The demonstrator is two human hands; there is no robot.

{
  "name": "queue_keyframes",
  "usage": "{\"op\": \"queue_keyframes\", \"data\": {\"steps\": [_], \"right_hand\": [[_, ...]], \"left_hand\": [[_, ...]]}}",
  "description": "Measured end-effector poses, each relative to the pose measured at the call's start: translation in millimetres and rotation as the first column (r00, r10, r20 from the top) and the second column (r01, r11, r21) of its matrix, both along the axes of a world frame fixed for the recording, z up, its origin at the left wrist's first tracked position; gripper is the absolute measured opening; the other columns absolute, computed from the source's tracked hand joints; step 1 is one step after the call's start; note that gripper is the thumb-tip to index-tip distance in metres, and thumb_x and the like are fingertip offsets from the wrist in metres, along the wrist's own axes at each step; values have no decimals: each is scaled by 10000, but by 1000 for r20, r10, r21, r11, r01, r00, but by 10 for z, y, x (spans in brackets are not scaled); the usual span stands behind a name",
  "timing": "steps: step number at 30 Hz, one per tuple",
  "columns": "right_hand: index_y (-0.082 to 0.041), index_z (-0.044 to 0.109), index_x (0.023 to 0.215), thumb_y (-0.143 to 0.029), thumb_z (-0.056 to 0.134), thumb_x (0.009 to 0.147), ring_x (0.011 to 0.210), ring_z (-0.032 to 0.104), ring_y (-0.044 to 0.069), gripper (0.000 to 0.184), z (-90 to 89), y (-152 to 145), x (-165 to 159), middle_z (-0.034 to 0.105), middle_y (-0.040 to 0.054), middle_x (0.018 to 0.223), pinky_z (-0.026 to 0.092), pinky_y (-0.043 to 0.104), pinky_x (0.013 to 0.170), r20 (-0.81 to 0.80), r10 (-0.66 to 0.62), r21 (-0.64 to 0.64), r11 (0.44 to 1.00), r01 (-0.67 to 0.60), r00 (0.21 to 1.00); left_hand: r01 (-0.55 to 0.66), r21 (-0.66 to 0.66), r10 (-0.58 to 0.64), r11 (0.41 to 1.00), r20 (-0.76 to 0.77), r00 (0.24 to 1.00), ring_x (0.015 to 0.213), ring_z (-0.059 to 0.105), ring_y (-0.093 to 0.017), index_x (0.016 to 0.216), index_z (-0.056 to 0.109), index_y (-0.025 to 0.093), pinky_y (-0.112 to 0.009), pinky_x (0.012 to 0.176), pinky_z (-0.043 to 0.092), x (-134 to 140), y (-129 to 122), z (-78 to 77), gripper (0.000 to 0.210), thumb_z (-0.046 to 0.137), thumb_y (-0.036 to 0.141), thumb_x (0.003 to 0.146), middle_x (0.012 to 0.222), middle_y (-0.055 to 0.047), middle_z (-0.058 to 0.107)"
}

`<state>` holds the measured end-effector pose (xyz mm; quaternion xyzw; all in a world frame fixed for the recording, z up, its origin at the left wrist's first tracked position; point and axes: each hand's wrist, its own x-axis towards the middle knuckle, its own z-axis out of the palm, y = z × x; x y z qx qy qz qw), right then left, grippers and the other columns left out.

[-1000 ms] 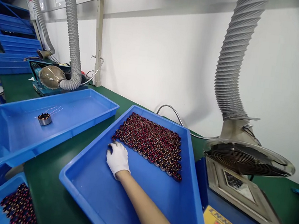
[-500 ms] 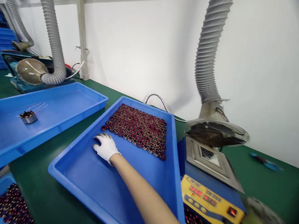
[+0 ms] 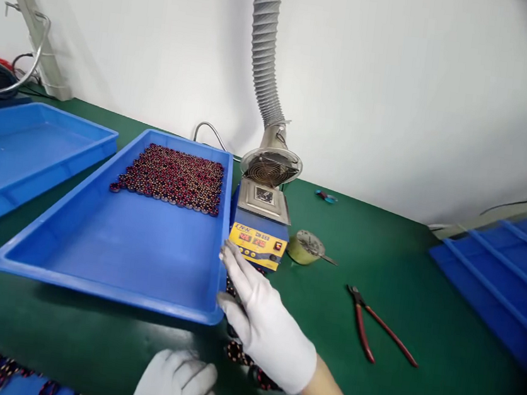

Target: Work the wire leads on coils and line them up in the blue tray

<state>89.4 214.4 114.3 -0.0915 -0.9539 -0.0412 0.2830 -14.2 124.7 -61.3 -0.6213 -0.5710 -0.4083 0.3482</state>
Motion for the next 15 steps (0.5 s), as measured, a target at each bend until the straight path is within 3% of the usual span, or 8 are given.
{"op": "queue_keyframes", "data": {"steps": [2,4,5,7,9,11,15], "right_hand": [[-179,274,1359,-221,415,867,1269,303,139,514,-243,13,271,360,88,1351,344,332,1017,-77,-52,-122,992,43,996],[-261,403,1275,-248,424,872,1208,391,125,404,-449,-11,442,438,36,1295,364,316,1003,-186,-127,-361,931,52,974],[-273,467,1214,-276,431,871,1169,435,129,345,-527,-32,492,475,28,1259,379,317,989,-236,-173,-510,860,30,956],[-248,548,1113,-336,470,846,1097,501,153,292,-627,-78,543,533,48,1186,404,330,963,-294,-243,-761,645,-72,925],[-202,583,1066,-381,533,798,1054,531,188,326,-670,-117,567,562,90,1135,412,349,948,-323,-280,-884,430,-183,904],[-175,606,1029,-400,578,761,1020,549,209,351,-695,-152,600,583,111,1088,415,354,935,-371,-322,-917,278,-288,871],[-183,605,975,-405,602,751,929,574,184,315,-828,-239,638,598,94,1022,429,324,883,-473,-482,-859,63,-509,737]], "left_hand": [[-69,-48,71,996,46,996,754,465,25,888,570,329,-108,649,334,73,-49,114,246,477,455,699,746,61,596],[-113,-152,117,982,19,993,806,470,22,990,521,339,-101,666,352,162,-58,257,353,445,513,694,874,59,602],[-127,-208,125,970,-23,992,863,476,12,1044,481,351,-102,698,373,206,-39,327,401,441,531,688,969,63,589],[-162,-283,135,945,-114,984,965,472,-21,1075,436,380,-126,761,404,282,31,432,412,470,511,686,1098,88,541],[-214,-283,173,935,-162,972,958,474,-38,995,486,373,-144,757,399,329,103,471,299,504,420,700,1069,107,550],[-221,-277,188,935,-143,972,878,477,-15,879,544,333,-133,731,380,334,125,461,167,494,320,720,967,106,582],[-55,-172,56,984,-4,998,853,481,47,817,571,314,-90,762,375,272,-28,488,195,389,279,759,944,106,596]]}}
